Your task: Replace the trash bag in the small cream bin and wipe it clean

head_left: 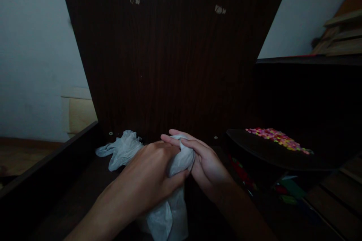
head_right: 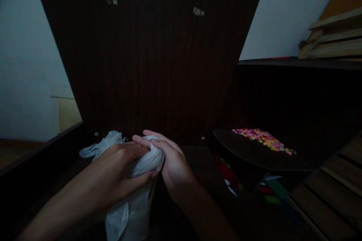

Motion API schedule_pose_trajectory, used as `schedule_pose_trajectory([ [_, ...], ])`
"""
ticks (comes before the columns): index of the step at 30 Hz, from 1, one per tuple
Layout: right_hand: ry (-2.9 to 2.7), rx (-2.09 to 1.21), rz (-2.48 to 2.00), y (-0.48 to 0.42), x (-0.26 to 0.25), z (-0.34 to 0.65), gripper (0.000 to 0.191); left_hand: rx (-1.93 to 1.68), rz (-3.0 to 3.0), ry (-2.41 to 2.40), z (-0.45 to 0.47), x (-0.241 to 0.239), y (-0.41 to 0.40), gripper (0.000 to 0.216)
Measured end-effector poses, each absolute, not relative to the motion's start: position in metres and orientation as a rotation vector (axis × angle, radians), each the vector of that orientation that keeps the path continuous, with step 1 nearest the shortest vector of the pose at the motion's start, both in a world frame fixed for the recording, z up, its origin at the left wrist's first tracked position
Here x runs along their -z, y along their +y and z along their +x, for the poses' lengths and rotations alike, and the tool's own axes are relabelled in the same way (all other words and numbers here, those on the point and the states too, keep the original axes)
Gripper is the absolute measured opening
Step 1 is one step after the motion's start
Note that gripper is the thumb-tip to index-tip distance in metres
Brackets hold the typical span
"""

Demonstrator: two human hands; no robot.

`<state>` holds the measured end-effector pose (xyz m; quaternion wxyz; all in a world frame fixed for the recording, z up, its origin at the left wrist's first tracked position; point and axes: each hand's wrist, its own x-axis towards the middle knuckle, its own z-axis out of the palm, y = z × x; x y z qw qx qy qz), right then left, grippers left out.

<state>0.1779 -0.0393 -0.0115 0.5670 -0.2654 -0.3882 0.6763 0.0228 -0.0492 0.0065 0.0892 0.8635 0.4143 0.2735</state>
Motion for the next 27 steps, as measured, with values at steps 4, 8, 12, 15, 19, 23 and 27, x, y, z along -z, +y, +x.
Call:
schedule_pose_trajectory([
  [4, -0.932, -1.562, -0.668, -0.038, 0.006, 0.184, 0.033, -0.9, 2.579, 1.063, 0.026, -0.012, -0.053, 0.034],
  [8, -0.916, -1.533, -0.714, -0.033, 0.007, 0.191, 0.031, -0.936, 2.525, 0.949, 0.025, -0.019, -0.053, 0.029],
  [12, -0.895, -1.589, -0.708, -0.031, 0.009, 0.196, 0.034, -0.8, 2.55, 0.912, 0.017, -0.018, -0.049, 0.024],
  [15, -0.829, -1.656, -0.687, -0.032, 0.007, 0.198, 0.038, -0.716, 2.613, 0.831, 0.01, -0.022, -0.046, 0.023],
  [19, -0.744, -1.736, -0.664, -0.032, 0.004, 0.201, 0.034, -0.525, 2.712, 0.76, 0.0, -0.031, -0.043, 0.02],
  [23, -0.791, -1.82, -0.635, -0.031, 0.003, 0.204, 0.027, -0.364, 2.746, 0.745, -0.006, -0.037, -0.041, 0.011],
  [27, -0.968, -1.793, -0.62, -0.032, 0.003, 0.206, 0.026, -0.279, 2.621, 0.807, -0.011, -0.035, -0.033, 0.035],
])
